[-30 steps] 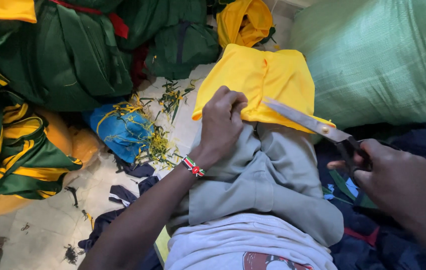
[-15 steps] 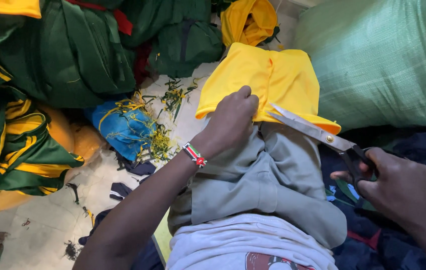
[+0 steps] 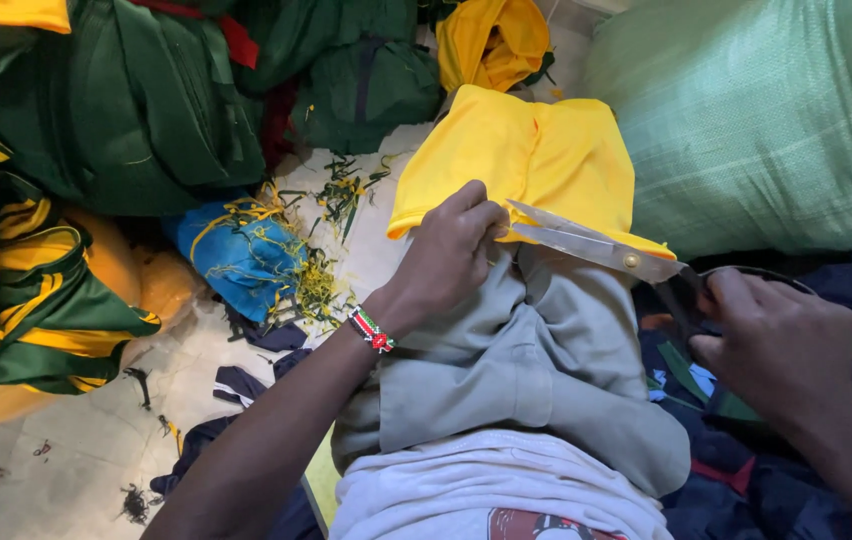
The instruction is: Trimming excess fabric and threads from garments using large scissors while sitting on the floor.
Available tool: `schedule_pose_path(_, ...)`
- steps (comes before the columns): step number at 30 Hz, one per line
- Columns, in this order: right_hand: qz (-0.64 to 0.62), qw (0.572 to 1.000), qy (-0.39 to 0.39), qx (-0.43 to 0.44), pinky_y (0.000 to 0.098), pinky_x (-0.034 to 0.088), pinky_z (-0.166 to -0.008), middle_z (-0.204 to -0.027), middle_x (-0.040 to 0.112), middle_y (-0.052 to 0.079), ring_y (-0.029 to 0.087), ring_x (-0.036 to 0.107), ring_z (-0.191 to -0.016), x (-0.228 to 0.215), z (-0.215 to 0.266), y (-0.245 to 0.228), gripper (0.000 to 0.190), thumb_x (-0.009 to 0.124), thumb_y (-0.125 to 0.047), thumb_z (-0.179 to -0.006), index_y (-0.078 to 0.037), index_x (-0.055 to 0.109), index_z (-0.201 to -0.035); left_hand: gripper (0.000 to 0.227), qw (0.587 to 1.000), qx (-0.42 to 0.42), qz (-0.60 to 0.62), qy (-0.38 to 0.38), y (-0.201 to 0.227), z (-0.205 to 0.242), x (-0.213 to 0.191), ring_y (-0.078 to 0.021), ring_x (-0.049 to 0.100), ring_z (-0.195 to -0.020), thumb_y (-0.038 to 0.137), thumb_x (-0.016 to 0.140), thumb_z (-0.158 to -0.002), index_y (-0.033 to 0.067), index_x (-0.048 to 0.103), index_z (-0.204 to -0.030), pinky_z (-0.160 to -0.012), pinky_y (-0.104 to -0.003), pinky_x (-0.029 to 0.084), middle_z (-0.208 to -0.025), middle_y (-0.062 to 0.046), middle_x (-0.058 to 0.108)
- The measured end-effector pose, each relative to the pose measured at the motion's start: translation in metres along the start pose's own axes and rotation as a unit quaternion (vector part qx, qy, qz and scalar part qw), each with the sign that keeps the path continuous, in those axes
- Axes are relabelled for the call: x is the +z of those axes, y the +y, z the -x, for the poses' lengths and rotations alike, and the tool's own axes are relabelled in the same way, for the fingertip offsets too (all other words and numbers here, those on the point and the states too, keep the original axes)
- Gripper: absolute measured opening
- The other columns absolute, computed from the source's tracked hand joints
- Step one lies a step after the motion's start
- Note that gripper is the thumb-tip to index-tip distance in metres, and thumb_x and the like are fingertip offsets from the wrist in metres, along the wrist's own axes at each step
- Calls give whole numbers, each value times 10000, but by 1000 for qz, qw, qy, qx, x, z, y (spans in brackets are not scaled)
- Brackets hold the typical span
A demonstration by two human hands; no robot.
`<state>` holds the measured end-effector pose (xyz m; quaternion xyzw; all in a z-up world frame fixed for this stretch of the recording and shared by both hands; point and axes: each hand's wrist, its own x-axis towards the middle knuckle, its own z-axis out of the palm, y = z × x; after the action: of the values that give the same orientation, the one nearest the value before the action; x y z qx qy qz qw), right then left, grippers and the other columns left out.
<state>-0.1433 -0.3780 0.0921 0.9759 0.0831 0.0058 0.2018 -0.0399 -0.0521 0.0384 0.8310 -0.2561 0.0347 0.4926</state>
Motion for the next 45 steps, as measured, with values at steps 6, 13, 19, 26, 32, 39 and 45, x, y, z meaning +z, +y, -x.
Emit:
schedule_pose_path(6,19,996,79,-47,319,512,-682,-878,732,-30,184,725,-776,0,-20,-7,243,733,-360,-815,-178,622,-931,162,1000,6,5,16,-3,1,4,-259,552,-698,-76,603,-757,15,626,-889,-638,-395,451,-860,-68,511)
schedule_pose_path(13,-36,993,87,-64,350,476,-635,-849,715,-39,204,707,-745,7,-32,-5,228,729,-272,-763,-177,629,-945,124,999,-9,-13,43,-7,1,9,-276,574,-692,-44,621,-829,0,683,-927,-633,-404,472,-875,-86,537)
schedule_pose_path(19,-79,991,88,-65,393,450,-586,-799,697,-11,224,668,-656,15,-36,-13,225,751,-296,-827,-143,602,-896,112,997,-31,2,66,-7,2,5,-249,559,-674,-54,626,-842,-20,698,-920,-628,-378,472,-856,-82,536)
schedule_pose_path(26,-33,993,88,-72,357,481,-621,-855,721,-22,211,698,-702,3,-43,-19,262,735,-314,-760,-170,627,-951,129,996,-36,31,78,-10,9,-2,-208,532,-661,-91,619,-832,-36,692,-924,-612,-336,462,-853,-69,521)
schedule_pose_path(32,-145,987,25,-64,425,444,-545,-817,723,-17,275,658,-627,8,-51,-14,196,732,-246,-765,-174,622,-910,207,990,-76,50,103,-12,13,-6,-204,559,-651,-98,614,-813,-27,718,-976,-608,-329,482,-844,-71,577)
schedule_pose_path(39,-306,944,23,121,418,384,-554,-662,624,82,269,473,-502,-14,-53,19,350,889,-319,-810,-43,686,-880,105,956,-157,-98,228,-79,59,-42,-244,568,-744,-47,693,-850,-29,738,-942,-690,-361,475,-872,-113,626)
schedule_pose_path(45,-253,965,6,71,420,459,-543,-725,685,61,279,603,-530,21,-72,-3,547,824,-556,-794,-69,720,-1019,937,935,-302,-144,119,-101,71,-52,-462,391,-1287,149,877,-697,47,396,-1494,-1064,-508,397,-1418,-273,290)
